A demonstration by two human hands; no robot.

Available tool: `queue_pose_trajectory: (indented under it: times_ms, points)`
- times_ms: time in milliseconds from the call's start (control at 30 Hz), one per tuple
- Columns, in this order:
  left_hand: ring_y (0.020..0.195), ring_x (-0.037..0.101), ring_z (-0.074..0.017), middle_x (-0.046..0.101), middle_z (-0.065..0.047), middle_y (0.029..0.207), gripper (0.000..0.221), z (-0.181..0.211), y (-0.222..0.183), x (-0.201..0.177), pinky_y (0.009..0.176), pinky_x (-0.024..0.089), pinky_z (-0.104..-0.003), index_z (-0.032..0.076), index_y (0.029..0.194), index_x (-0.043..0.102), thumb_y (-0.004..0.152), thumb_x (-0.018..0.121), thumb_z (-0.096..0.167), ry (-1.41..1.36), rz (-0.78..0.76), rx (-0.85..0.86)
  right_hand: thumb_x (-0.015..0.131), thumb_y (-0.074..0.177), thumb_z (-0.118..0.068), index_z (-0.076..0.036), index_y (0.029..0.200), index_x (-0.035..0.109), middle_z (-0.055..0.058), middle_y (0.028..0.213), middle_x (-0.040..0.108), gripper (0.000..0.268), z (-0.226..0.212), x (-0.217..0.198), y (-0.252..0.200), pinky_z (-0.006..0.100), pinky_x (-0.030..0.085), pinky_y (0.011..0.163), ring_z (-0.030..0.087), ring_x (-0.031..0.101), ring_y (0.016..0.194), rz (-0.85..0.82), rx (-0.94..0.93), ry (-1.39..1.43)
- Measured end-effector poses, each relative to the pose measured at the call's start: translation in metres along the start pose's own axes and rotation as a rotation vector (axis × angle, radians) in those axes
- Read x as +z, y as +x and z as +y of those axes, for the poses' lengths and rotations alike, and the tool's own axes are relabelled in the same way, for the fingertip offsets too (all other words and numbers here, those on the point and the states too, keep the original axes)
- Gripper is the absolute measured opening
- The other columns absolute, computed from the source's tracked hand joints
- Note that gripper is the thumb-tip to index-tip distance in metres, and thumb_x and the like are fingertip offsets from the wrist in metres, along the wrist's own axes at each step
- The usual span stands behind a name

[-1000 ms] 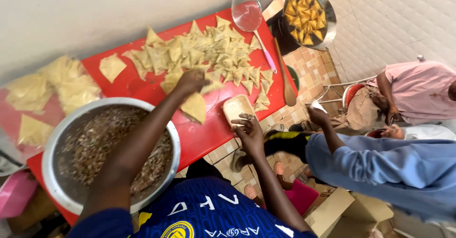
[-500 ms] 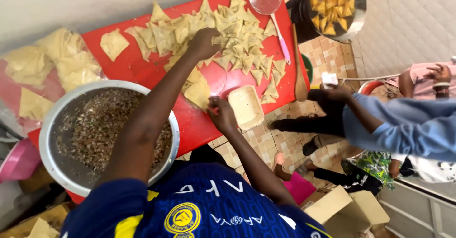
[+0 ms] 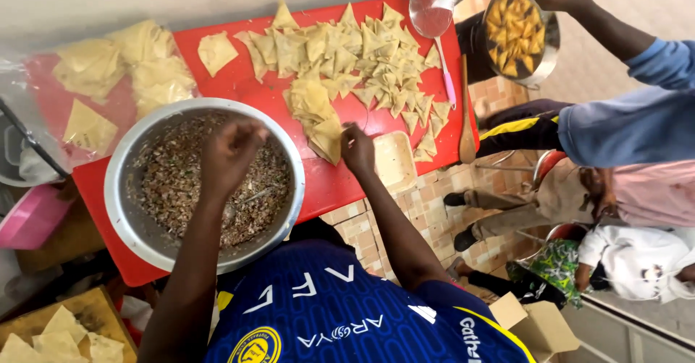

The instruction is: Filling and folding samosa wrappers with a meat and vegetable mixture at a food preparation table

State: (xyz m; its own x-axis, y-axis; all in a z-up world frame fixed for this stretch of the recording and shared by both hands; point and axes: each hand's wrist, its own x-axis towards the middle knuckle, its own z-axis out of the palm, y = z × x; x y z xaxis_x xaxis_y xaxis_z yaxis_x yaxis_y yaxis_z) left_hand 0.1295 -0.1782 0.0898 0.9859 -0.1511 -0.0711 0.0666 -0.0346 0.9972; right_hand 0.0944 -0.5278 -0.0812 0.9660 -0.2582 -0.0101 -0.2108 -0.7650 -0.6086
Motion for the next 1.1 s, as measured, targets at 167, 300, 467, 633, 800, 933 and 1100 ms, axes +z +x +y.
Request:
queue_pose_trajectory:
  times_ms: [167,300,467,633,800,933,1100]
  points:
    - [0.09,0.079,-0.0179,0.084,-0.014,0.103,0.023,-0.033,-0.044,0.025,0.082,0.068,-0.035,0.004,0.128,0.083,0.106,0.082,0.011,-0.3,-0.129,-0.157,0.068,0.101,0.0,-0.008,0.11,0.08,0.017,0.095,0.079,0.017,-0.068,-0.047,0.02,0.05,0.064,0.077,0.042,0.078,0.086,0.427,-0.381,-0.146]
    - [0.125,0.078,-0.0249,0.076,-0.02,0.143,0.056,-0.057,-0.055,0.042,0.104,0.066,-0.034,0.002,0.155,0.068,0.101,0.08,0.009,-0.636,-0.252,-0.353,0.074,0.1,0.0,-0.008,0.094,0.07,0.012,0.085,0.069,0.011,-0.148,-0.082,0.002,0.048,0.061,0.077,0.039,0.073,0.083,0.346,-0.576,-0.096]
    - [0.136,0.064,-0.0338,0.053,-0.026,0.162,0.078,-0.031,-0.059,0.031,0.11,0.059,-0.044,0.004,0.169,0.044,0.1,0.079,0.008,-0.884,-0.232,-0.417,0.082,0.105,-0.007,-0.008,0.11,0.078,0.01,0.103,0.083,0.006,-0.223,-0.102,-0.052,0.035,0.066,0.085,0.024,0.082,0.091,0.001,-0.314,0.563]
    - [0.123,0.079,-0.0369,0.071,-0.024,0.146,0.083,-0.019,-0.065,0.004,0.096,0.072,-0.051,0.01,0.168,0.049,0.093,0.081,-0.002,-0.957,-0.275,-0.314,0.072,0.113,-0.009,0.005,0.142,0.064,0.023,0.124,0.08,0.034,-0.239,-0.087,-0.061,0.037,0.068,0.092,0.029,0.082,0.109,-0.187,0.059,0.926]
    - [0.113,0.083,-0.0335,0.077,-0.026,0.141,0.077,-0.076,-0.071,-0.034,0.084,0.07,-0.046,0.01,0.176,0.04,0.107,0.075,0.003,-0.515,-0.177,-0.245,0.086,0.103,-0.003,0.001,0.14,0.073,0.019,0.116,0.086,0.04,-0.276,-0.06,-0.079,0.039,0.068,0.1,0.02,0.082,0.108,-0.301,0.039,0.906]
    - [0.089,0.086,-0.0362,0.082,-0.028,0.109,0.046,-0.01,-0.097,-0.056,0.068,0.075,-0.048,-0.001,0.151,0.064,0.107,0.076,0.008,-0.685,0.065,-0.356,0.102,0.08,0.004,0.0,0.144,0.067,0.018,0.13,0.082,0.074,-0.277,-0.035,-0.082,0.039,0.065,0.103,0.024,0.075,0.114,-0.504,-0.077,0.735]
    - [0.086,0.085,-0.0418,0.081,-0.035,0.11,0.048,-0.003,-0.116,-0.084,0.069,0.075,-0.052,-0.005,0.152,0.061,0.113,0.071,0.02,-0.523,0.01,-0.265,0.084,0.102,0.003,-0.004,0.136,0.072,0.007,0.116,0.085,0.037,-0.289,-0.009,-0.087,0.027,0.065,0.09,0.011,0.078,0.099,-0.482,0.05,0.932]
